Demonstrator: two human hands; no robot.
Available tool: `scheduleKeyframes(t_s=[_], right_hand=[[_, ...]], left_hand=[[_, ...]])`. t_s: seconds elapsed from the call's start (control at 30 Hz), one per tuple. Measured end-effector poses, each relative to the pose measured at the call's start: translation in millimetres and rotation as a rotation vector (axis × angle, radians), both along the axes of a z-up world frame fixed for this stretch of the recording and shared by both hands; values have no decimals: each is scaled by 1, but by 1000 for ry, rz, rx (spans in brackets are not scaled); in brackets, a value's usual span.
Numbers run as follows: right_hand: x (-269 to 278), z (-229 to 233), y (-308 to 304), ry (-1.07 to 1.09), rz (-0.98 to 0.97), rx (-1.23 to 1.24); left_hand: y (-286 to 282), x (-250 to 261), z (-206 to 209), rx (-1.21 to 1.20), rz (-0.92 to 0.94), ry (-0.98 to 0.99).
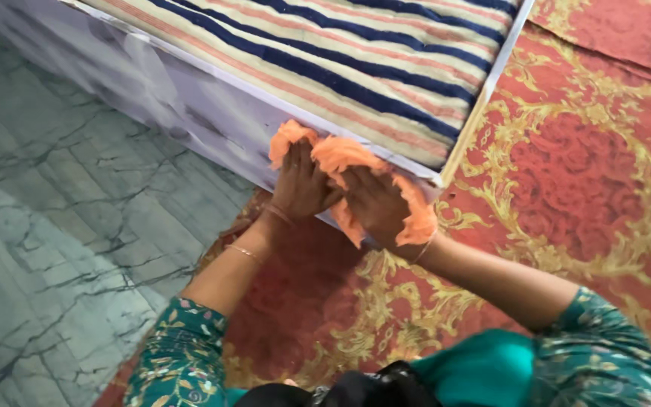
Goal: The person wipes the side of a bed frame with a cloth. They move along the length of the bed, cleaning the surface with a back-and-forth motion.
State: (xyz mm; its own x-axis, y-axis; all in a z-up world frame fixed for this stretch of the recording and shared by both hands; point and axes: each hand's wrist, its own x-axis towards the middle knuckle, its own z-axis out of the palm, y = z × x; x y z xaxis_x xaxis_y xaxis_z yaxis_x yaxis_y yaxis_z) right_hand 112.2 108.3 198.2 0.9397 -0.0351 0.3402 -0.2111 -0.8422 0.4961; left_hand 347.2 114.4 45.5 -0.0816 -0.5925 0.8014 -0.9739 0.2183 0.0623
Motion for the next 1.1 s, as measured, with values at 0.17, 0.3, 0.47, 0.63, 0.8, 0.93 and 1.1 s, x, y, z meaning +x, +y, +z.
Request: scheduleKeyframes(t_s=[0.17, 0.3, 0.47, 0.63, 0.8, 0.93, 1.1], right_hand=[[-18, -6, -6, -89, 120, 57], [-23, 20, -18, -65, 245, 24], [0, 26, -21, -112, 263, -328], [21, -9, -24, -165, 43, -507], [29, -52, -41, -101, -230, -707], [29, -66, -43, -70, -242, -705], [47, -66, -26, 87, -246, -338]], left_hand=[[11, -1, -6, 168, 166, -210], [23, -2, 16, 106, 150, -291], [34, 14, 38, 88, 114, -336], [21, 26, 28, 170, -31, -289], [17, 40, 42, -86, -87, -377], [11, 60, 51, -91, -249, -381], [-4, 92, 25, 107, -344, -483]])
